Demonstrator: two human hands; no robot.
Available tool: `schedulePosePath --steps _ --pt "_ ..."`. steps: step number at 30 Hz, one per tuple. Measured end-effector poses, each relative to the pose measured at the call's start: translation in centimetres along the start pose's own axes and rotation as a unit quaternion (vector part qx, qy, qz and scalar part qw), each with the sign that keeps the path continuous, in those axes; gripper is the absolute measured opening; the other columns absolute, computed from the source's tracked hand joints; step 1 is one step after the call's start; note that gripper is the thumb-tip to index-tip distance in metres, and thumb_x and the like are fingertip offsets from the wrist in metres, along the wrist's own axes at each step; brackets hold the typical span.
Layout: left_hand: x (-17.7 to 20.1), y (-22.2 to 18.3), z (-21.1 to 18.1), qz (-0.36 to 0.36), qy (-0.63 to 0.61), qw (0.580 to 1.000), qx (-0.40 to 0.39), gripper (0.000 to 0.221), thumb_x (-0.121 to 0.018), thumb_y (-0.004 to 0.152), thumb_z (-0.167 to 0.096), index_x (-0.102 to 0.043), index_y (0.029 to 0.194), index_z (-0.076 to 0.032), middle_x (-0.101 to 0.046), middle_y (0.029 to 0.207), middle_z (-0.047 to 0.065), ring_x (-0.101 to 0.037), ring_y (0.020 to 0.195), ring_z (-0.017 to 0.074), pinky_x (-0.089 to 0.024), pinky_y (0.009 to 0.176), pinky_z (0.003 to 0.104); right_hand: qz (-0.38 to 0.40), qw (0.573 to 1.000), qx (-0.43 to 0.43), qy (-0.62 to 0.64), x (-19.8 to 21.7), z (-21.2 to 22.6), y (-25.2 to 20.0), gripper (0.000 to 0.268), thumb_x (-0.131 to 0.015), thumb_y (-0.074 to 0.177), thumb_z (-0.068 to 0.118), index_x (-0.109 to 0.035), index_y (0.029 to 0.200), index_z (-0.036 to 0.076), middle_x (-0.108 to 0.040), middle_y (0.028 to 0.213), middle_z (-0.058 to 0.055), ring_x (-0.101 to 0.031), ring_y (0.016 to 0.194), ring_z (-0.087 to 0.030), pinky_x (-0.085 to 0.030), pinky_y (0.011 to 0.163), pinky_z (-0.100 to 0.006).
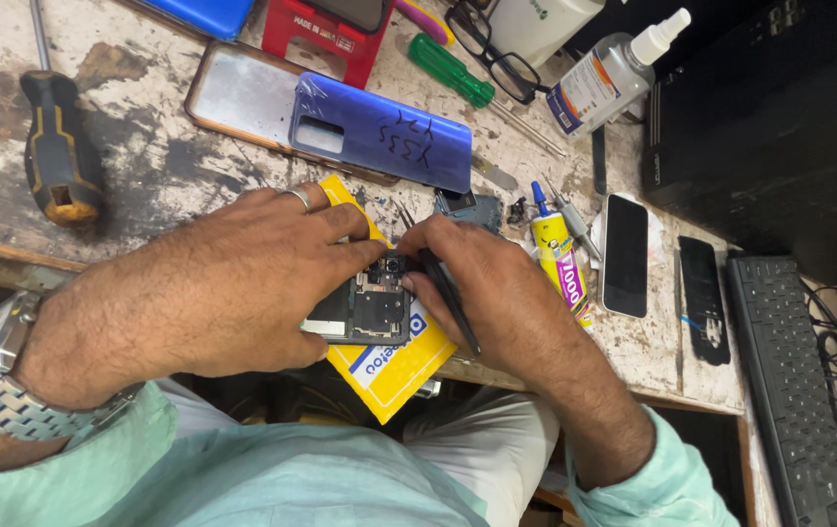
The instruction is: The person is repairing a disassembled smartphone while sitting on the floor. They use a small black tool to manipulate internal components, specifically focusing on the battery area and ribbon cables. The person carefully lifts and adjusts parts within the phone's chassis.
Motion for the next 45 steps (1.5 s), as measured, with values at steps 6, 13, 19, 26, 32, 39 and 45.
schedulePosePath --steps 6,13,19,26,32,39,45 --pt "-0.1 -0.4 -0.3 -0.011 0.011 1.000 -0.017 0.085 -0.084 0.059 -0.029 -0.058 0.138 -0.007 -0.060 0.132 0.009 -0.055 0.121 0.0311 -0.043 0.100 0.047 -0.030 0.997 0.067 -0.032 -1.2 -0.8 0.1 0.023 -0.071 0.090 0.005 -0.060 0.110 0.005 -0.071 0.103 -0.014 -0.070 0.099 -0.036 -0.056 0.085 -0.045" --pt "0.8 -0.4 -0.4 0.055 0.006 0.998 0.025 0.086 -0.084 0.065 -0.028 -0.055 0.144 -0.013 -0.058 0.134 0.005 -0.054 0.121 0.0282 -0.043 0.104 0.044 -0.067 0.994 -0.038 0.078 -1.1 -1.3 -0.4 0.018 -0.072 0.095 0.007 -0.065 0.112 0.008 -0.076 0.104 -0.009 -0.078 0.097 -0.025 -0.061 0.084 -0.035" --pt "0.9 0.0 -0.6 0.073 0.020 0.997 0.022 0.081 -0.083 0.066 -0.028 -0.057 0.140 -0.011 -0.059 0.128 0.006 -0.056 0.120 0.0273 -0.045 0.102 0.043 -0.016 0.998 -0.038 0.047 -0.5 -0.3 -0.9 0.031 -0.078 0.088 0.018 -0.064 0.114 0.007 -0.074 0.108 -0.011 -0.075 0.098 -0.030 -0.058 0.083 -0.039" --pt "0.7 0.0 -0.4 0.040 0.014 0.999 0.000 0.081 -0.085 0.063 -0.030 -0.060 0.136 -0.010 -0.059 0.128 0.007 -0.056 0.117 0.0289 -0.045 0.099 0.045 0.000 1.000 -0.010 0.023 -0.4 -0.2 -0.5 0.027 -0.076 0.091 0.019 -0.063 0.111 0.006 -0.071 0.104 -0.012 -0.072 0.099 -0.031 -0.057 0.084 -0.040" --pt "0.7 0.0 -0.3 0.041 0.017 0.999 -0.006 0.081 -0.086 0.063 -0.033 -0.059 0.136 -0.010 -0.059 0.129 0.008 -0.056 0.117 0.0292 -0.045 0.099 0.045 0.001 0.999 -0.002 0.035 -0.4 -0.5 -0.2 0.024 -0.077 0.091 0.016 -0.063 0.108 0.007 -0.071 0.101 -0.010 -0.072 0.096 -0.030 -0.057 0.082 -0.040" --pt "0.5 0.1 -0.2 0.030 0.034 0.999 -0.017 0.080 -0.086 0.062 -0.035 -0.061 0.133 -0.009 -0.060 0.130 0.009 -0.056 0.118 0.0307 -0.045 0.098 0.045 -0.016 1.000 0.018 0.010 -1.0 -0.5 -0.5 0.022 -0.076 0.090 0.010 -0.062 0.107 0.005 -0.070 0.103 -0.011 -0.071 0.097 -0.030 -0.057 0.083 -0.040" --pt "0.4 0.1 -0.2 0.021 0.040 0.999 -0.015 0.079 -0.087 0.062 -0.034 -0.062 0.133 -0.009 -0.059 0.134 0.010 -0.057 0.118 0.0303 -0.046 0.100 0.045 -0.045 0.998 0.030 0.009 -1.5 -0.9 -0.7 0.019 -0.075 0.092 0.007 -0.063 0.106 0.004 -0.072 0.103 -0.011 -0.072 0.099 -0.029 -0.058 0.085 -0.039"
Point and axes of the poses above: each hand's wrist, its own y-axis towards the middle knuckle, its own x-axis out of the back of the hand, z = x × y, the point moved 1 cm from there along y, towards the middle knuckle
